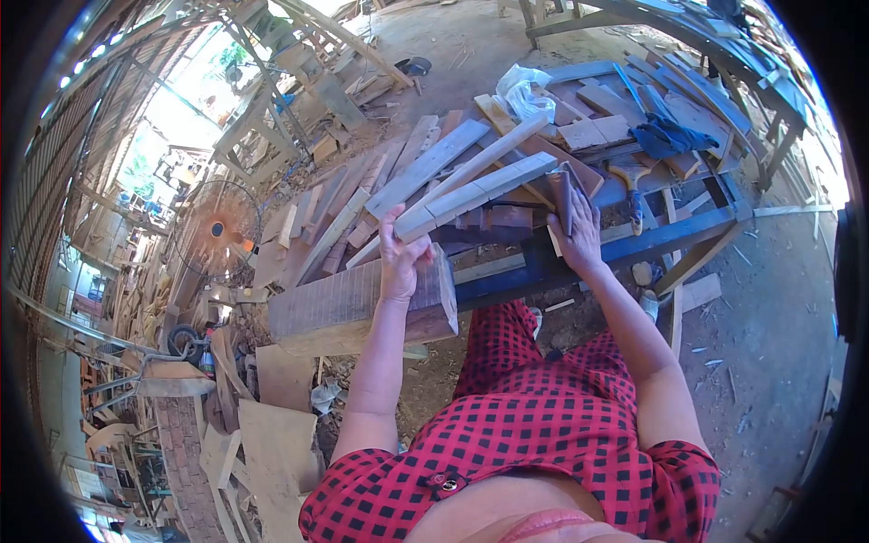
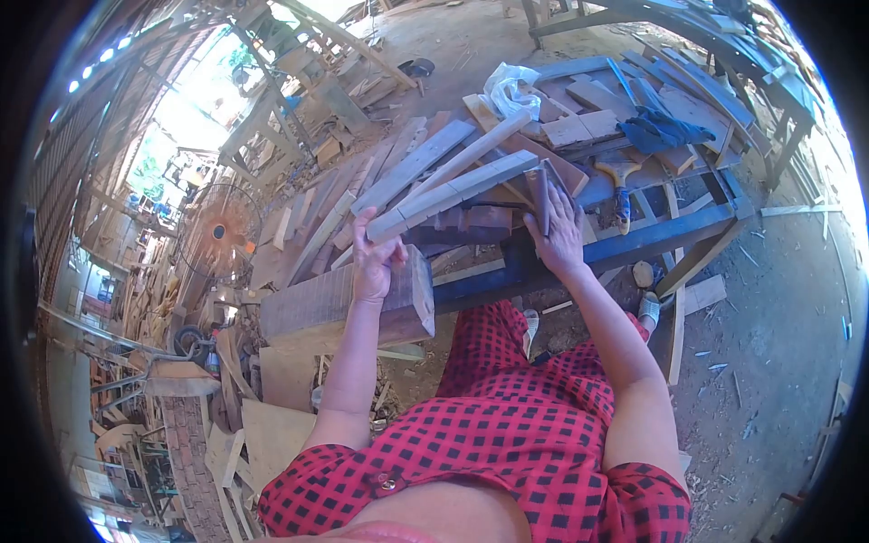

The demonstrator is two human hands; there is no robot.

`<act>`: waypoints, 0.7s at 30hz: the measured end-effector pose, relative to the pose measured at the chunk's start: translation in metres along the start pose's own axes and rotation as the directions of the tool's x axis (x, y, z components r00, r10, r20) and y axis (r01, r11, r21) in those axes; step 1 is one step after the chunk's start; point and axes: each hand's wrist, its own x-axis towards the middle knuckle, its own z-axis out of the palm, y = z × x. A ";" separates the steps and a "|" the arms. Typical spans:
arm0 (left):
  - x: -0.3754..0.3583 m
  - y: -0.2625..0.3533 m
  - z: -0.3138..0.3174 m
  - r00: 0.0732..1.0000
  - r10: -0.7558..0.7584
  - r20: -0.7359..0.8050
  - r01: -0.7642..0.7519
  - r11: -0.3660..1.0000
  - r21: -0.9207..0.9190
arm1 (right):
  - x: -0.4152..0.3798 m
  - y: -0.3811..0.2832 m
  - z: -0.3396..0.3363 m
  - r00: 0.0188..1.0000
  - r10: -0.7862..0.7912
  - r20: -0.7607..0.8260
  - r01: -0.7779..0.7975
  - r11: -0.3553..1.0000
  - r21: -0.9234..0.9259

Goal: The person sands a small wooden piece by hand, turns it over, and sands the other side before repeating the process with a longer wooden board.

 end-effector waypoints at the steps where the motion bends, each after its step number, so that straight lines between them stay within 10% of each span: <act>1: 0.000 0.000 0.000 0.998 0.029 0.054 -0.029 0.999 0.012 | -0.002 0.000 0.002 1.000 0.007 -0.016 -0.006 1.000 0.005; 14: 0.004 -0.027 -0.025 0.959 0.277 0.056 -0.269 0.833 0.484 | -0.004 0.004 0.001 1.000 0.023 -0.021 -0.021 0.997 0.070; 21: -0.003 -0.008 -0.007 0.999 0.014 -0.042 -0.001 0.957 0.291 | -0.003 0.003 0.000 0.999 0.022 -0.024 -0.020 0.995 0.098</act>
